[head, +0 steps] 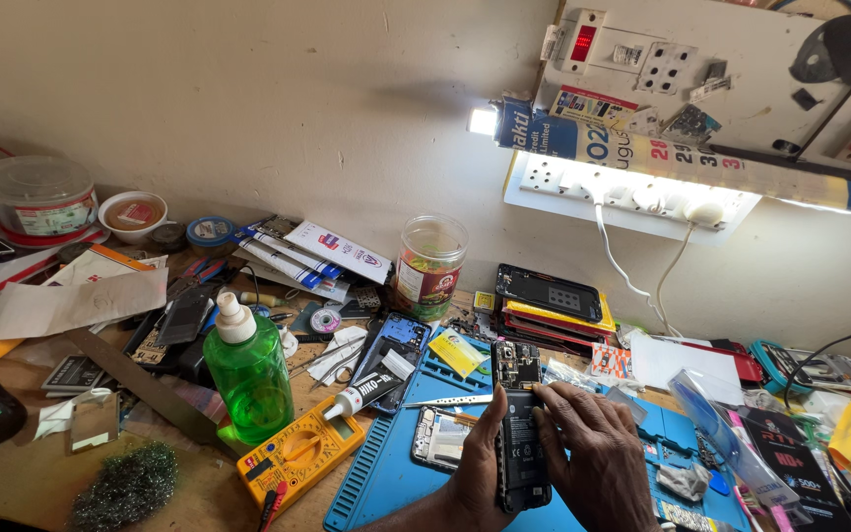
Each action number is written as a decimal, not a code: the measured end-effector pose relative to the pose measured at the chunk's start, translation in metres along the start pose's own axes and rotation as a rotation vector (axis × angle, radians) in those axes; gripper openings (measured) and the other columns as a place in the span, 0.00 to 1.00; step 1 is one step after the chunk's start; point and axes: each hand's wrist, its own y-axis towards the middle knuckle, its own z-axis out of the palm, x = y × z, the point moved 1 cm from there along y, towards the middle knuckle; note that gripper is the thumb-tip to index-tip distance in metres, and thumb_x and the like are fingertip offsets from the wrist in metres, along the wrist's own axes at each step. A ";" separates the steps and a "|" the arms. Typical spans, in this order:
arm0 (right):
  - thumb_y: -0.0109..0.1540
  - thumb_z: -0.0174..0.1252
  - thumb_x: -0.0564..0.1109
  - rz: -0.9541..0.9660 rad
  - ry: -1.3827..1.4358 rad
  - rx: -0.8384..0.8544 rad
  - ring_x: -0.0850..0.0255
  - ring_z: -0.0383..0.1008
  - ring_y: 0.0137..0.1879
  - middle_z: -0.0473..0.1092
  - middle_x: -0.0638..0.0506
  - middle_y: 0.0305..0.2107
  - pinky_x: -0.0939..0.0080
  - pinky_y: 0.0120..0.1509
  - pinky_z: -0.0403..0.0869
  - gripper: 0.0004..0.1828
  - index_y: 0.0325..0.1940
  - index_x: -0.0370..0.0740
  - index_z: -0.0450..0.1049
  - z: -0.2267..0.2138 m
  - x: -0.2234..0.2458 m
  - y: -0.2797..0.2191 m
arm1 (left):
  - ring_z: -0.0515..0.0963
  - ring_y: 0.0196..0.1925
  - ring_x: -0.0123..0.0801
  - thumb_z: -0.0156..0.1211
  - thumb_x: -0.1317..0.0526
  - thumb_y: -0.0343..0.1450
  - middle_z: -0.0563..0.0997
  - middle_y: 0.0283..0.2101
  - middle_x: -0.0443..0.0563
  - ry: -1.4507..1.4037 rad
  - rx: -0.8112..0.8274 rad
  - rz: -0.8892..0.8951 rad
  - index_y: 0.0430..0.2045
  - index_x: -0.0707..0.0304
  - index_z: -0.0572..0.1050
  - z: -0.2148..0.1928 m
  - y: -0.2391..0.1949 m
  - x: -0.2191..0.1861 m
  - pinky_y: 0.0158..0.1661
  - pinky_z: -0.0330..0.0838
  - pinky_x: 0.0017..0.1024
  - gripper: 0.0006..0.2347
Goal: The person uses a red-handled screwdriver to loosen screws on a disassembled smartphone placed on a blue mat. They then remove the old battery, pick up a new battery, and peel off the protective film from its adhesive side. The person aligns and places the new battery into the phone chassis.
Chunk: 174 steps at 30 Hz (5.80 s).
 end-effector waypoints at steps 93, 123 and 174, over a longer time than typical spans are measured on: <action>0.56 0.67 0.45 0.707 1.263 0.385 0.62 0.76 0.32 0.80 0.46 0.24 0.59 0.41 0.75 0.14 0.37 0.30 0.85 0.031 -0.075 -0.015 | 0.82 0.40 0.26 0.74 0.62 0.65 0.82 0.35 0.43 0.333 0.015 0.241 0.42 0.60 0.74 0.007 0.015 -0.035 0.47 0.80 0.32 0.15; 0.58 0.64 0.41 0.736 1.365 0.406 0.57 0.78 0.33 0.79 0.41 0.26 0.56 0.40 0.77 0.13 0.39 0.24 0.83 0.075 -0.110 -0.033 | 0.82 0.38 0.25 0.72 0.64 0.66 0.82 0.34 0.43 0.332 -0.069 0.216 0.41 0.59 0.74 0.004 0.018 -0.033 0.43 0.81 0.27 0.14; 0.59 0.65 0.43 0.766 1.381 0.396 0.60 0.77 0.34 0.80 0.43 0.27 0.59 0.42 0.75 0.14 0.38 0.26 0.83 0.050 -0.084 -0.029 | 0.82 0.40 0.24 0.70 0.64 0.68 0.82 0.35 0.42 0.369 -0.022 0.245 0.39 0.59 0.74 0.003 0.019 -0.032 0.44 0.81 0.27 0.11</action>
